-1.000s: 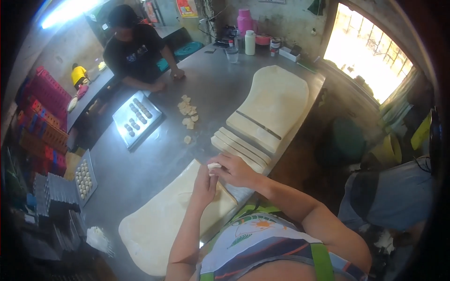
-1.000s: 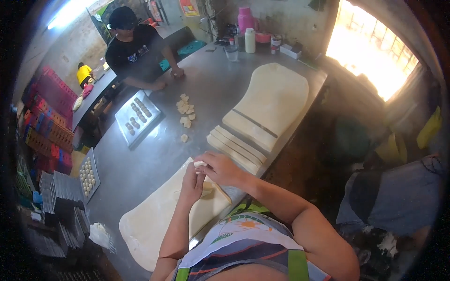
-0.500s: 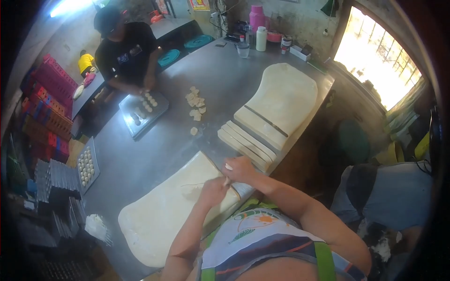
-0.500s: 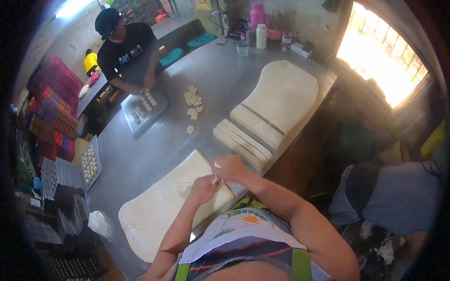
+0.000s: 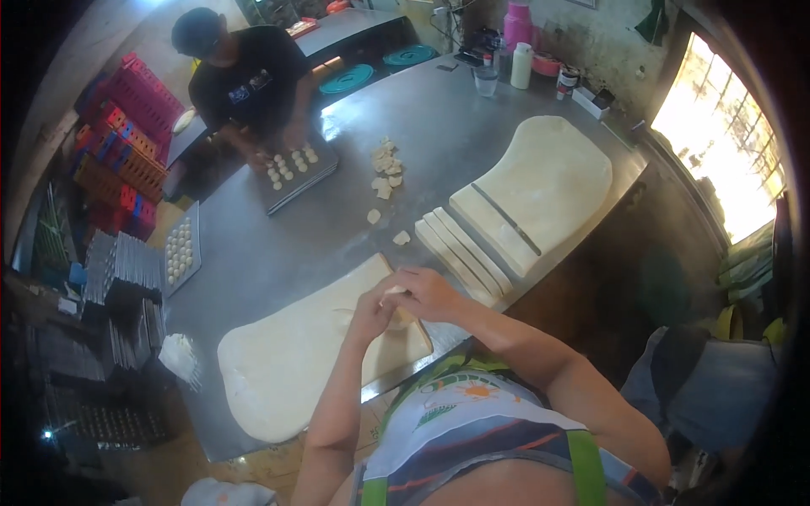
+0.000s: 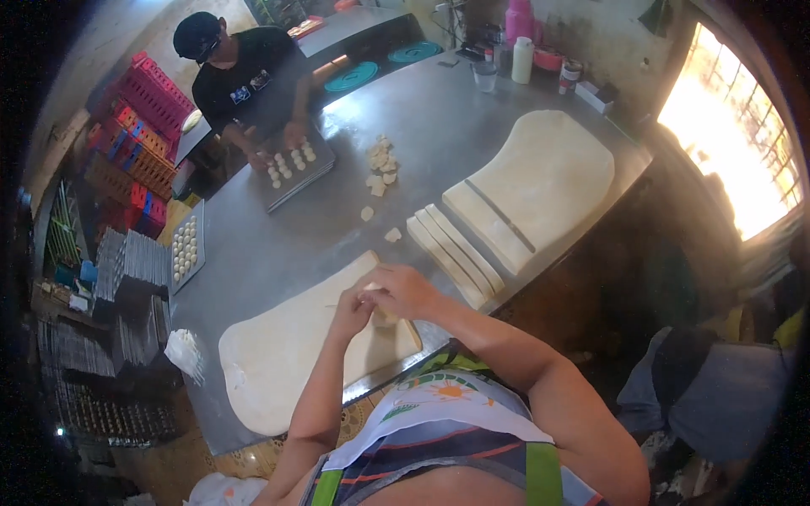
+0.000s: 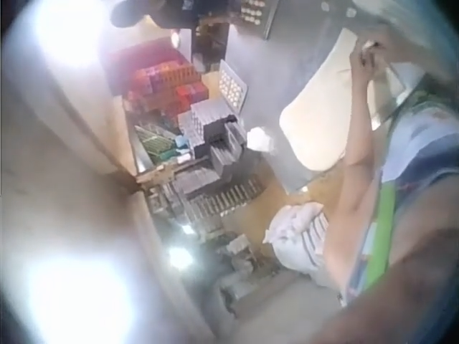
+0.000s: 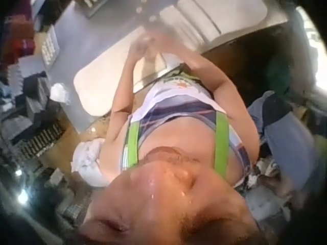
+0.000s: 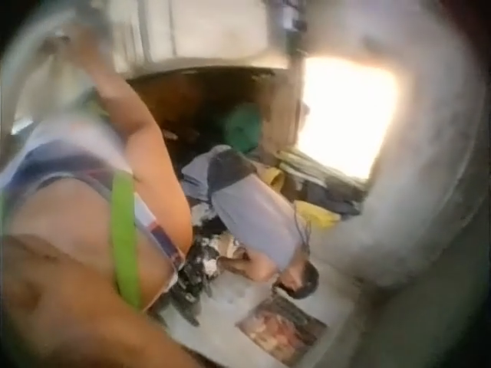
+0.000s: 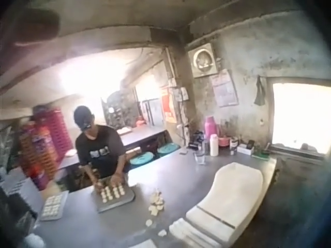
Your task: Cutting sheets of dough into smaller uniform pieces on a bakery workbench.
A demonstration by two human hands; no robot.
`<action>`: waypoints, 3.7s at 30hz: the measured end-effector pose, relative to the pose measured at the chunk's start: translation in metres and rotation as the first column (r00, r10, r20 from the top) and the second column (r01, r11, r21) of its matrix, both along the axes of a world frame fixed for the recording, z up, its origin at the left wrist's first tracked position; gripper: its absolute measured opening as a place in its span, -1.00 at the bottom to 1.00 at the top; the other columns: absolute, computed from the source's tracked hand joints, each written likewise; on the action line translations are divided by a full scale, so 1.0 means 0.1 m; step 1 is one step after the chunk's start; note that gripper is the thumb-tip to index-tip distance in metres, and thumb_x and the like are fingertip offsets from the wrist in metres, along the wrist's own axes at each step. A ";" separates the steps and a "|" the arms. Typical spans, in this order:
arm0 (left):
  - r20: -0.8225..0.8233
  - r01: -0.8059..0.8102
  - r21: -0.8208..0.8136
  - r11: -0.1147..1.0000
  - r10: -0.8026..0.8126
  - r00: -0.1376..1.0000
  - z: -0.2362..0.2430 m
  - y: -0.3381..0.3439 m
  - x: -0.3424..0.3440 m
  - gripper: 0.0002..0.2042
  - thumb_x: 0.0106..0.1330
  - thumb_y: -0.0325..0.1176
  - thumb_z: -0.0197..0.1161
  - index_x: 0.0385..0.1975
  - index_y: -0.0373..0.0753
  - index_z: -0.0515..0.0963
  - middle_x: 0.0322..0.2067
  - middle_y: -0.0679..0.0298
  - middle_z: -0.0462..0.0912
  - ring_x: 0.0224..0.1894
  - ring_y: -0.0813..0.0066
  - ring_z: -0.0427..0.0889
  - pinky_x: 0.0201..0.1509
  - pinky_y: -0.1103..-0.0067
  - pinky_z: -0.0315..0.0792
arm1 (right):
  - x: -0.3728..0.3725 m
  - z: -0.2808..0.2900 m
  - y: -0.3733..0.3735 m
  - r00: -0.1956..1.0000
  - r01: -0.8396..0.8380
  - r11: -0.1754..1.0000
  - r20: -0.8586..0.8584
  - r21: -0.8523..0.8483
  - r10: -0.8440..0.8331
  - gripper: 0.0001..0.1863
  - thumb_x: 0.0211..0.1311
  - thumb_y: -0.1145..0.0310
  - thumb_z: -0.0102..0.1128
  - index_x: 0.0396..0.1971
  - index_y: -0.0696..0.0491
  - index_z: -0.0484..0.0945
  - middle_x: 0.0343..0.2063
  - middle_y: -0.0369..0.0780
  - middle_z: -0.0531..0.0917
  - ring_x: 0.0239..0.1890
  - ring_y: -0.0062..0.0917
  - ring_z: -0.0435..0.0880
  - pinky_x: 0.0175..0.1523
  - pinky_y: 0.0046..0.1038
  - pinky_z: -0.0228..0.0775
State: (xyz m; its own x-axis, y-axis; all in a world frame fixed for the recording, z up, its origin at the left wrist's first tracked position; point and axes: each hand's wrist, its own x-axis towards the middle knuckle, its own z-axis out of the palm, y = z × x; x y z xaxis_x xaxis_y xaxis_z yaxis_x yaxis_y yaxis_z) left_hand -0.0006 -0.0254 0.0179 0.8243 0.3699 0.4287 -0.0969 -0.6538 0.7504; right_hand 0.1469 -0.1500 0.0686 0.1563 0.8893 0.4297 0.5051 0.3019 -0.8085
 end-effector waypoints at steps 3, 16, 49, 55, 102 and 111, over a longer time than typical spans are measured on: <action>-0.221 -0.137 -0.371 0.918 0.056 0.974 -0.18 -0.18 0.02 -0.55 0.16 -0.62 0.04 0.12 -0.31 0.46 -0.21 0.03 0.69 -0.10 0.31 0.68 0.06 0.46 0.48 | 0.08 -0.14 0.03 0.968 0.124 0.992 0.218 0.028 -0.127 -0.65 0.03 0.17 0.40 -0.21 -0.01 0.57 -0.33 -0.12 0.62 -0.30 -0.14 0.63 -0.16 -0.20 0.46; -0.313 0.314 -0.071 0.947 -0.320 0.894 0.17 -0.43 -0.20 -0.77 0.14 -0.57 0.20 -0.19 -0.26 0.63 -0.19 0.06 0.69 -0.14 0.11 0.69 -0.03 0.36 0.53 | 0.37 -0.85 0.07 0.854 0.472 0.755 0.447 -0.456 -0.265 -0.70 0.02 0.18 0.37 -0.31 0.03 0.58 -0.45 -0.03 0.62 -0.24 -0.14 0.66 -0.17 -0.13 0.49; -0.183 0.039 -0.279 0.959 -0.093 0.979 -0.18 0.19 0.08 -0.48 0.12 -0.66 0.08 0.16 -0.25 0.49 -0.16 -0.01 0.69 -0.05 0.08 0.69 0.06 0.37 0.52 | -0.06 -0.22 0.28 0.971 0.189 0.981 0.142 0.051 -0.194 -0.69 0.09 0.14 0.34 -0.29 0.05 0.61 -0.29 -0.07 0.65 -0.19 -0.17 0.64 -0.09 -0.20 0.45; -0.442 0.102 0.155 0.983 -0.024 0.897 -0.09 -0.10 -0.04 -0.76 0.18 -0.59 0.13 -0.22 -0.24 0.67 -0.36 0.20 0.73 -0.30 0.55 0.67 -0.28 0.56 0.51 | 0.24 -0.71 0.28 0.894 0.403 0.768 0.393 -0.498 -0.215 -0.62 0.05 0.09 0.37 -0.25 0.05 0.60 -0.21 -0.09 0.65 -0.09 -0.18 0.63 -0.06 -0.19 0.46; -0.141 0.024 -0.150 0.988 -0.046 0.989 -0.35 0.23 -0.18 -0.16 0.00 -0.75 0.16 0.41 -0.19 0.15 0.17 0.01 0.41 0.19 0.18 0.45 0.19 0.44 0.42 | -0.16 -0.73 0.35 0.914 0.283 0.957 0.319 -0.060 -0.250 -0.61 0.05 0.11 0.34 -0.24 0.09 0.58 -0.31 -0.06 0.66 -0.14 -0.10 0.64 -0.04 -0.18 0.49; -0.301 -0.105 -0.277 0.955 0.018 0.954 -0.62 0.44 -0.17 -0.50 0.29 -0.62 0.12 0.27 -0.23 0.37 -0.25 0.25 0.66 -0.21 0.55 0.60 -0.12 0.61 0.51 | -0.37 -0.36 0.51 0.927 0.328 0.944 0.181 0.033 -0.328 -0.76 0.10 0.28 0.35 -0.27 0.06 0.59 -0.41 -0.14 0.61 -0.34 -0.21 0.61 -0.20 -0.30 0.46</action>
State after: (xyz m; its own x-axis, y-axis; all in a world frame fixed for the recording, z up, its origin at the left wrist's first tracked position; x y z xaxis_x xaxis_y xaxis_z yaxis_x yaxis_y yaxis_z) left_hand -0.0180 0.0190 -0.0444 0.8681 0.4948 0.0408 0.1881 -0.4038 0.8953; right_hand 0.1098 -0.0994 0.0327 0.3583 0.8008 0.4799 0.7139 0.0963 -0.6936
